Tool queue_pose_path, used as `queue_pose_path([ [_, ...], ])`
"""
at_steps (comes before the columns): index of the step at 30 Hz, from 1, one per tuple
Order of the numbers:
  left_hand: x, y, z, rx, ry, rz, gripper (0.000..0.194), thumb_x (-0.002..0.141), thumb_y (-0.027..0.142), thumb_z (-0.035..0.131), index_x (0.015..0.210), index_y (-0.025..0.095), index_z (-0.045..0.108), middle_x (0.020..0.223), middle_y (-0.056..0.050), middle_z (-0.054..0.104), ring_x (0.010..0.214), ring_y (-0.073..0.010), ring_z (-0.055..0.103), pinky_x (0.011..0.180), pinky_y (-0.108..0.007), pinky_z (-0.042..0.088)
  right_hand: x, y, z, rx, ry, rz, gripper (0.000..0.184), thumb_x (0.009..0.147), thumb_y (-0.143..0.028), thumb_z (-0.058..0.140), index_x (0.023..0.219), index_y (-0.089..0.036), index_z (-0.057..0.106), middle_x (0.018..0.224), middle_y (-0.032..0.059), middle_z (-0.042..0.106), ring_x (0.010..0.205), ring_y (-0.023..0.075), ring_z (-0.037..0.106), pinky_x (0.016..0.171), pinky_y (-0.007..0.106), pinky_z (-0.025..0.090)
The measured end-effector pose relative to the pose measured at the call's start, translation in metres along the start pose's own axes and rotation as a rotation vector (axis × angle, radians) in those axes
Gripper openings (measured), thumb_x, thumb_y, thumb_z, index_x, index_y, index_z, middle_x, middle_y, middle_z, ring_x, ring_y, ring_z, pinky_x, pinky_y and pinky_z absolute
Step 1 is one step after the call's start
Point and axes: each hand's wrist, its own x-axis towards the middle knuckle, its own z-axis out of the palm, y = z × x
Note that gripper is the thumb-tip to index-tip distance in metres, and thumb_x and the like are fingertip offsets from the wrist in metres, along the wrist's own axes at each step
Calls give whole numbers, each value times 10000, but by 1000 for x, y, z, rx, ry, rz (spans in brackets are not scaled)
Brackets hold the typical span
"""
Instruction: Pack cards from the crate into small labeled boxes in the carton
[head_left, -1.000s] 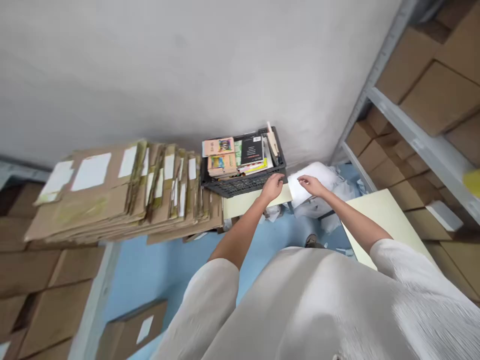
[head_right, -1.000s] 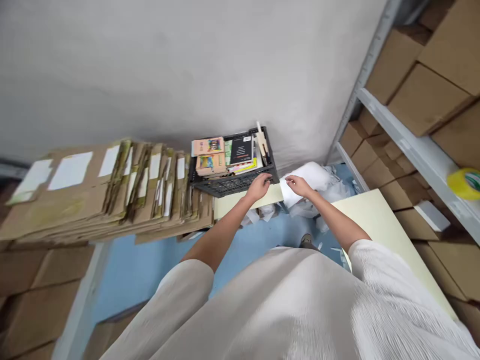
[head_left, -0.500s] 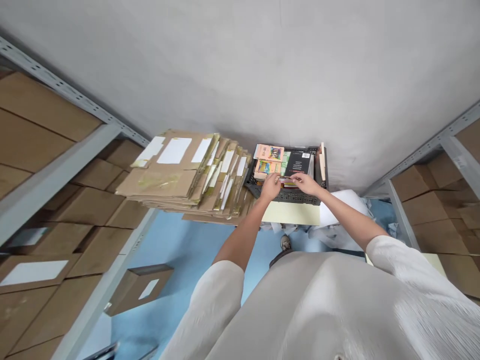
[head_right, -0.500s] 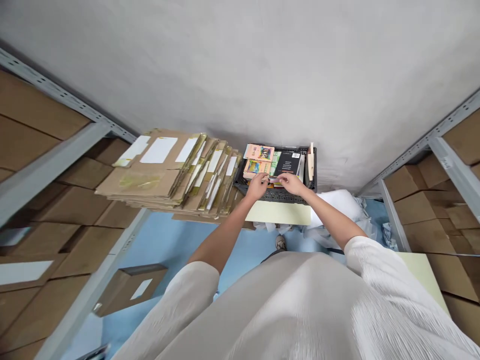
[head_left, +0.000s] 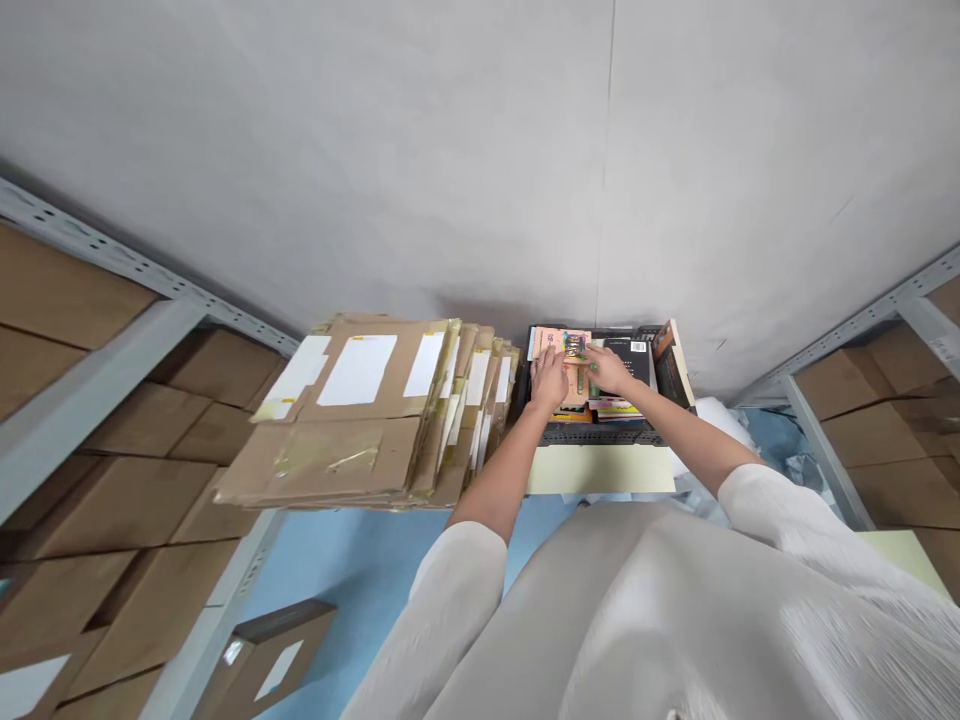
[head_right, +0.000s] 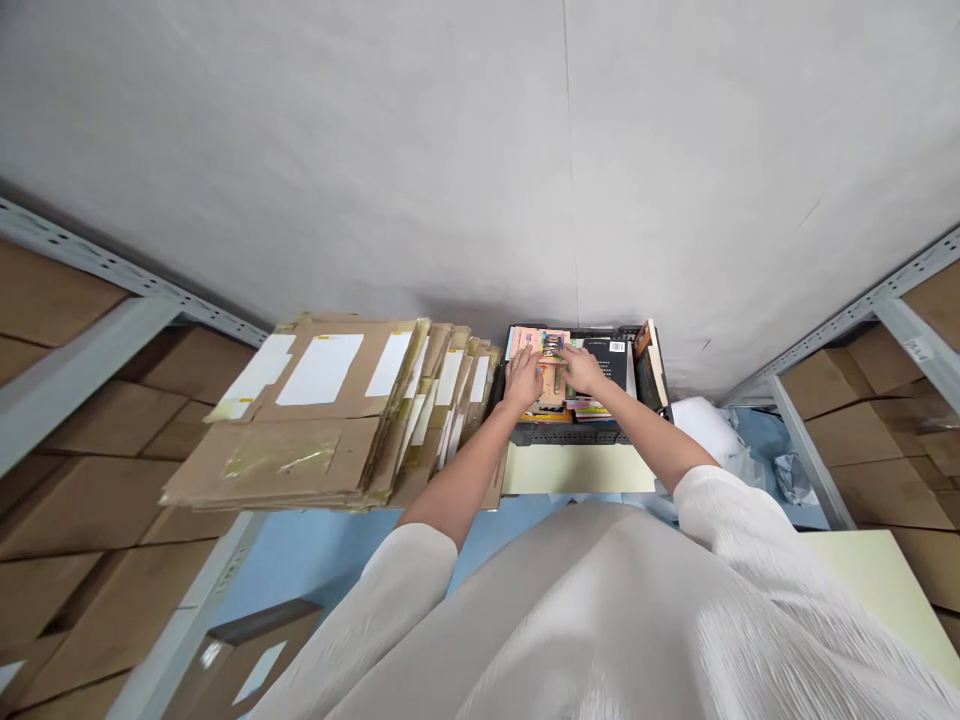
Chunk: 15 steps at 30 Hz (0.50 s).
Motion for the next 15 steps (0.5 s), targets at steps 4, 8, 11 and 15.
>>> queue_pose_path([
  [4,6,-6,3,39,-14,11,574,954,143,535,1512,248,616,1709,-163,534,1646,-370,381,1330,-673,295,8,-5,5,-76,-28,35,559,991,-234,639,1549,-202,654,1730,155,513,1460,413,562,1127,551,533],
  [8,4,-6,1,94,-10,27,541,965,125,511,1476,244,643,1651,-175,582,1588,-365,441,1296,-627,354,8,-10,5,-137,-22,31,478,1024,-236,607,1494,-204,693,1669,163,585,1367,401,623,1099,533,514],
  [11,0,-2,-4,128,-11,22,526,973,132,523,1466,261,657,1587,-168,627,1521,-367,492,1255,-598,398,5,-14,2,-199,-33,-23,421,1056,-221,561,1442,-181,725,1604,172,648,1299,377,670,1086,497,491],
  [15,-3,1,-14,141,-13,14,457,1015,163,498,1408,270,705,1528,-165,665,1483,-376,514,1222,-587,415,0,-18,-8,-222,-44,-84,385,1096,-227,524,1402,-167,749,1426,188,763,1213,339,713,1043,427,487],
])
